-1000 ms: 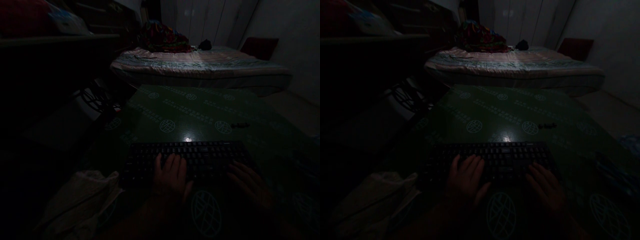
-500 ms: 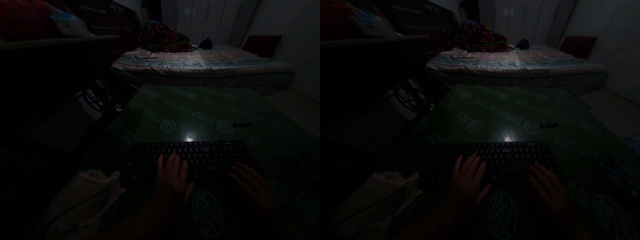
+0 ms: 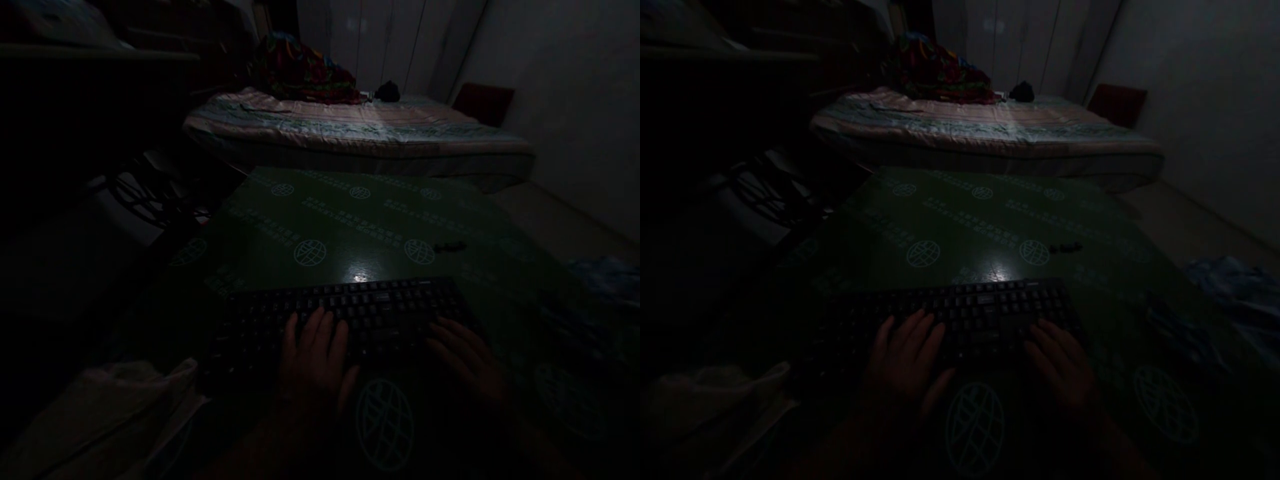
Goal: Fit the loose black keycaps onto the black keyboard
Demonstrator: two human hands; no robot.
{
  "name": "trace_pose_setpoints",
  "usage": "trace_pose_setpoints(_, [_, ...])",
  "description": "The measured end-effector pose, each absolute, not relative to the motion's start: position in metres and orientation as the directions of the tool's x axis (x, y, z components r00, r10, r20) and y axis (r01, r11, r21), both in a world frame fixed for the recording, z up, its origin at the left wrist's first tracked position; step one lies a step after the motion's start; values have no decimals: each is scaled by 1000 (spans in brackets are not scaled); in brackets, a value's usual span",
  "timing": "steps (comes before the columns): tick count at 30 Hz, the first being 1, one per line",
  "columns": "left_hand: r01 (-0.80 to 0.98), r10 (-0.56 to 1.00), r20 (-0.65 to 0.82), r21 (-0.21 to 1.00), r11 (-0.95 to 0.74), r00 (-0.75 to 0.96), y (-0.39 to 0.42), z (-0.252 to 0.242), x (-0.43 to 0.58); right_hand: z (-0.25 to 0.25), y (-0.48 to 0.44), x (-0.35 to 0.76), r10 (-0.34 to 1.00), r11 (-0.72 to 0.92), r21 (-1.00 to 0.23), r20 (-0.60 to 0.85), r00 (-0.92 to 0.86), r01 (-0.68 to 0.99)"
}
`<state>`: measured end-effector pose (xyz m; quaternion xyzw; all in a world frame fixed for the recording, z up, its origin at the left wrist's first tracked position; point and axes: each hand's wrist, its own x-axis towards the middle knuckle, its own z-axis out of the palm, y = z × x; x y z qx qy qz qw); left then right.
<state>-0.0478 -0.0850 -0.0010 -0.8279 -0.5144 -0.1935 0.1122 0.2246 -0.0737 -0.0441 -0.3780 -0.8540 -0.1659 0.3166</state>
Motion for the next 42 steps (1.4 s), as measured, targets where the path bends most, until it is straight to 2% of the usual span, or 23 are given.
trace_pose_setpoints(12, [883, 775, 475, -7, -469, 416, -79, -3, -50, -36, -69, 225, 620, 617, -193, 716, -321, 763])
trace_pose_setpoints(15, [877, 760, 508, 18, -480, 405, -78, -2, -49, -31, -66, 229, 635, 601, -215, 714, -295, 770])
trace_pose_setpoints(20, [848, 722, 546, 37, -528, 425, -76, -8, -50, -18, -61, 237, 626, 582, -199, 728, -279, 788])
trace_pose_setpoints(24, [818, 668, 540, -69, -571, 512, -69, -19, -57, -5, -55, 243, 661, 553, -191, 693, -287, 811])
trace_pose_setpoints(27, [781, 617, 546, -119, -613, 567, -65, -25, -62, 1, -41, 254, 669, 529, -134, 673, -315, 838])
trace_pose_setpoints(30, [788, 627, 557, -85, -610, 545, -65, -29, -61, 0, -16, 272, 659, 487, -68, 682, -316, 870])
trace_pose_setpoints(34, [812, 667, 545, -46, -582, 508, -67, -31, -57, -6, 29, 297, 713, 434, -13, 616, -335, 901])
trace_pose_setpoints(42, [763, 588, 541, -169, -624, 601, -58, -32, -67, -14, 103, 303, 808, 383, 17, 479, -344, 924])
